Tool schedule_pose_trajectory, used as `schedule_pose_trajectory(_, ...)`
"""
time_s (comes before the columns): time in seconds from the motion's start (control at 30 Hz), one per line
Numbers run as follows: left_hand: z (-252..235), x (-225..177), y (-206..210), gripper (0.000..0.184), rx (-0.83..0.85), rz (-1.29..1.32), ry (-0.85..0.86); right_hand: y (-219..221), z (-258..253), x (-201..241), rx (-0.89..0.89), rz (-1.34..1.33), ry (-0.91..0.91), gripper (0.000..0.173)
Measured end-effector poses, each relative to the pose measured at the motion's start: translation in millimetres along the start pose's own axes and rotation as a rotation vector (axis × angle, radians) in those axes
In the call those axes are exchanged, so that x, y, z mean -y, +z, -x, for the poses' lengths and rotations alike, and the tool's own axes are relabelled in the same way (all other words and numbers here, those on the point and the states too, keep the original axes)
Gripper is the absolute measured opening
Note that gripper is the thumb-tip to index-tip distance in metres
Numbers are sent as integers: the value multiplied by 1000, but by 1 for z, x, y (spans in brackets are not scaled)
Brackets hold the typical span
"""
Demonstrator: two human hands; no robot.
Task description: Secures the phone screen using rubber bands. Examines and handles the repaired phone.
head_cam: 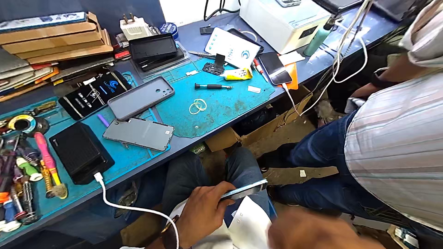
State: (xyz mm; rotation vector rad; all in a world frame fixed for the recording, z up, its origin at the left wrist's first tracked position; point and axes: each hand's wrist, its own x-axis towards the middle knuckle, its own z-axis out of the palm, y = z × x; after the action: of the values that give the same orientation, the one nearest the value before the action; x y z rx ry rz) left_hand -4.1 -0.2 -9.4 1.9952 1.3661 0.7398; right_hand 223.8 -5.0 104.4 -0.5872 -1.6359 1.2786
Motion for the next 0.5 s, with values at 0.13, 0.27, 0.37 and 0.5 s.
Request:
schedule_pose_trajectory(0.13,3,2,0,18,-3,-283,200,-13,22,-97,-194,625,301,13)
schedule_pose_trajectory(0.27,6,2,4,16,42,-362,243,1,36,-118,-217,436,492,8)
schedule_pose_trajectory(0.37,5,1,6,15,52,-386,246,6,38,-121,-240,401,527,9)
schedule_pose_trajectory(0.5,5,1,7,13,80,-407,254,7,39,-124,-271,335,566,9)
